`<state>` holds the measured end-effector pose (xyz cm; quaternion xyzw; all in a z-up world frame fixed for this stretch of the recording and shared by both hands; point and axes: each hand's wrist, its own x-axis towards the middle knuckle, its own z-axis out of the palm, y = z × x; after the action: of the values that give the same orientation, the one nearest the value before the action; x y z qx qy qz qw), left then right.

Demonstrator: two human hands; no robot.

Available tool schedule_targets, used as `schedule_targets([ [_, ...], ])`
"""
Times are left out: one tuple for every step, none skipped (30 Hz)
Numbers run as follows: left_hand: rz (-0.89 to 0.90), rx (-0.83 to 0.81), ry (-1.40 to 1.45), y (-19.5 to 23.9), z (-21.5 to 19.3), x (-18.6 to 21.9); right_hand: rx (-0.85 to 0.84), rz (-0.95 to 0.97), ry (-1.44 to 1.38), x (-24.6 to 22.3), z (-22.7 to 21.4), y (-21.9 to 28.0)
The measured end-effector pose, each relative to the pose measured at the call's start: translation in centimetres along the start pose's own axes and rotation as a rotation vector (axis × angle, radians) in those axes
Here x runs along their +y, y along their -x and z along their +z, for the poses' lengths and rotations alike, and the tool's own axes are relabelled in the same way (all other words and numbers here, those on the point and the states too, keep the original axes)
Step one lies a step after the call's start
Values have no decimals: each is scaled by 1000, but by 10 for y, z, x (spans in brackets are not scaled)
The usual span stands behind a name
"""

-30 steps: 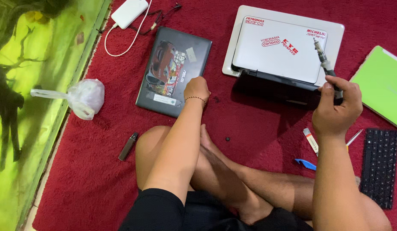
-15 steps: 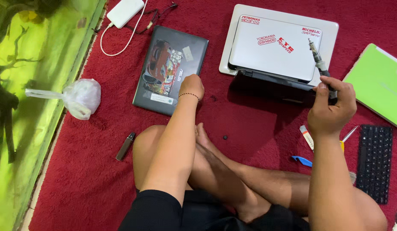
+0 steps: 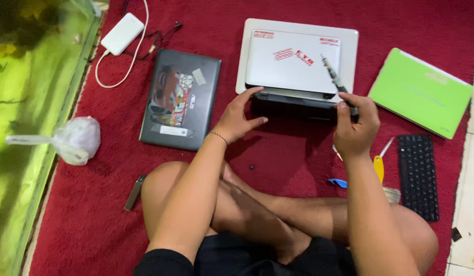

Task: The person disassembles a black laptop while sitting on the floor. They use a screwdriver to remove screws from the back cover, then use a plastic pry tool to separate the casing. The person proceeds to unscrew and remove internal components, including a metal shield and a hard drive, exposing the motherboard.

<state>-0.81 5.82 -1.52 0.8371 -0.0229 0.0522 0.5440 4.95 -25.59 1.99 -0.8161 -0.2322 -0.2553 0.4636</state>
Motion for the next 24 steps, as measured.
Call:
schedule_targets([
  [-5,13,62,1,9,0,10,41,-62,-3,0,1],
  [5,5,67,-4,16,-20,19,39,-52,5,-3,9],
  [61,76,33,-10,25,-40,131,24,-126,14,-9,17],
  [117,147,1,-18,36,-60,242,6,-199,23,-14,24],
  [124,144,10,-19,36,-57,245,1,-189,31,-21,41],
  [109,145,18,-20,36,-55,368,65,-90,39,-27,58],
  [88,147,22,-18,33,-54,489,133,6,45,-32,76],
  [90,144,27,-19,39,-56,490,132,12,54,-36,93],
  [39,127,81,-19,42,-59,419,259,58,62,-38,111],
  [-12,110,135,-20,45,-62,346,385,103,71,-40,130],
  [-12,102,135,-21,46,-56,350,391,108,75,-38,133],
  [-42,114,147,-22,47,-50,234,466,234,79,-36,137],
  [-72,127,160,-23,49,-43,114,539,360,83,-34,140],
  [-73,119,161,-17,53,-41,116,545,365,103,-31,160],
  [-98,173,191,-18,55,-38,14,678,432,127,-25,170],
  [-123,226,220,-20,57,-36,-90,811,498,151,-19,180],
  [-121,229,221,-23,55,-48,-90,807,497,146,-17,176],
  [-172,269,250,-27,52,-61,-178,930,593,141,-15,174],
  [-233,311,277,-25,51,-75,-277,1054,689,135,-13,175],
  [-240,316,277,-25,45,-93,-286,1052,690,130,-14,169],
  [-286,309,304,-26,39,-110,-118,817,582,124,-15,164],
  [-331,302,330,-27,34,-126,45,580,470,119,-16,159],
  [-331,294,330,-27,30,-107,49,586,473,99,-15,148],
  [-384,238,351,-27,26,-87,36,702,151,79,-15,136],
])
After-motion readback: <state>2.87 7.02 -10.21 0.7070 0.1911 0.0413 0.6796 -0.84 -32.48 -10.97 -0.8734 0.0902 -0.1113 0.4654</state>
